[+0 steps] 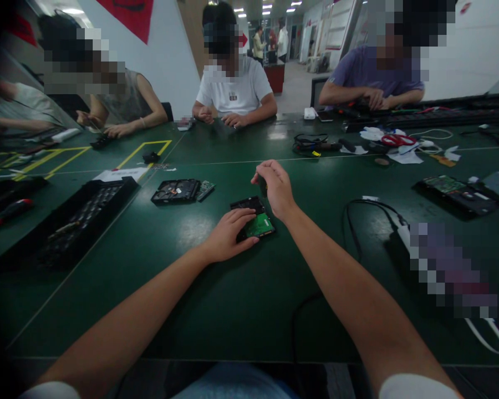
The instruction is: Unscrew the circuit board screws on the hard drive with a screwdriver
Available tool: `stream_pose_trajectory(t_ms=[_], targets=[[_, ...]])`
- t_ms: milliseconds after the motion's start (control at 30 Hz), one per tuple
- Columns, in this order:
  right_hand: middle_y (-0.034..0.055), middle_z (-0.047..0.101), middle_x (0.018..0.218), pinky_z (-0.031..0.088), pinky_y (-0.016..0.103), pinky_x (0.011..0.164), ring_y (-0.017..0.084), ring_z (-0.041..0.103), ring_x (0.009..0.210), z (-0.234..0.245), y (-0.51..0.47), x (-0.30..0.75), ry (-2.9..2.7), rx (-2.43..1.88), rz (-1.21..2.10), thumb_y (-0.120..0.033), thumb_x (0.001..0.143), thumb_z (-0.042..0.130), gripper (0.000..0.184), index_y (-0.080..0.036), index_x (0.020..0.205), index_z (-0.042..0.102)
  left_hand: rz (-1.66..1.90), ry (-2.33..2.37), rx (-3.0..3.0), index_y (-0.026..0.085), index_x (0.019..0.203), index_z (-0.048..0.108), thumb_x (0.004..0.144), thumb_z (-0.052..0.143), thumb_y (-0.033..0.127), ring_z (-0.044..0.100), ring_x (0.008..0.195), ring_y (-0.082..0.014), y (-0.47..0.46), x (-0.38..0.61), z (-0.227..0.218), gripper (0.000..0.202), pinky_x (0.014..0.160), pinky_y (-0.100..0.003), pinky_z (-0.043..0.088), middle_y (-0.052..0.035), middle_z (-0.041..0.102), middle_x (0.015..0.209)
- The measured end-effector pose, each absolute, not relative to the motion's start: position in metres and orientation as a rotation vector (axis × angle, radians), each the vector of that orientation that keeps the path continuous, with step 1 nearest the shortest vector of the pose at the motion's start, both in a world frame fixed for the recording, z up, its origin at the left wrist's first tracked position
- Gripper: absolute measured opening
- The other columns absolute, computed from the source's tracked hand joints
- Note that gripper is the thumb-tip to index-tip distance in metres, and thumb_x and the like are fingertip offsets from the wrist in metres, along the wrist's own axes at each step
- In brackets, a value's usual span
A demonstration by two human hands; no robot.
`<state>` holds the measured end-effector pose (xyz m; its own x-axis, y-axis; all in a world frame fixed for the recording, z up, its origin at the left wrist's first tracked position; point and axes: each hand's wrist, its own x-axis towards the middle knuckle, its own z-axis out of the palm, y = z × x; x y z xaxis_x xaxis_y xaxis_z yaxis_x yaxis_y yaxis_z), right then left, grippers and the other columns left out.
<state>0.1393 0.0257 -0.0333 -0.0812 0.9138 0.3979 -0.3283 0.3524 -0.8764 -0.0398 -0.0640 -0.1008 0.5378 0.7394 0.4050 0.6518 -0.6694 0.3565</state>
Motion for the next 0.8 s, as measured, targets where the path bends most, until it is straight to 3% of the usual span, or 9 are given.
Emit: stream_pose_trajectory(t_ms=[167,400,667,800], targets=[[-0.0011,0.066,0.073,0.049,0.029,0.073,0.015,0.064,0.071,-0.0337,0.0282,0.1408,-1.259,-0.591,1.137,-0.041,0.094,0.065,0.025,-0.023,0.077,0.069,0.809,1.188,2.615,0.019,0.145,0.055,0.096,0.069,0.05,0.055,0.142,-0.0333,-0.0637,-0.0396,-0.1015,0.06,0.12,-0.055,0.044,-0.0154,0.059,0.15],[-0.0027,0.063,0.066,0.053,0.032,0.074,0.016,0.065,0.066,-0.0362,0.0313,0.1383,-1.237,-0.597,1.149,-0.062,0.095,0.063,0.038,-0.026,0.084,0.066,0.811,1.198,2.608,0.019,0.145,0.055,0.095,0.069,0.05,0.054,0.142,-0.0333,-0.0637,-0.0395,-0.102,0.061,0.12,-0.054,0.044,-0.0152,0.059,0.151],[-0.0033,0.066,0.072,0.049,0.027,0.069,0.012,0.061,0.067,-0.0342,0.0269,0.1376,-1.231,-0.663,1.095,-0.044,0.089,0.079,0.027,-0.024,0.083,0.061,0.809,1.192,2.607,0.02,0.146,0.054,0.096,0.069,0.05,0.054,0.143,-0.0338,-0.0638,-0.0398,-0.1015,0.06,0.121,-0.056,0.044,-0.0148,0.059,0.151],[-0.0033,0.065,0.073,0.05,0.027,0.068,0.013,0.061,0.068,-0.0334,0.0267,0.1383,-1.243,-0.66,1.111,-0.047,0.089,0.079,0.028,-0.025,0.084,0.063,0.81,1.186,2.603,0.02,0.146,0.055,0.096,0.068,0.05,0.054,0.143,-0.0343,-0.0641,-0.0397,-0.1011,0.059,0.12,-0.057,0.044,-0.015,0.058,0.151]])
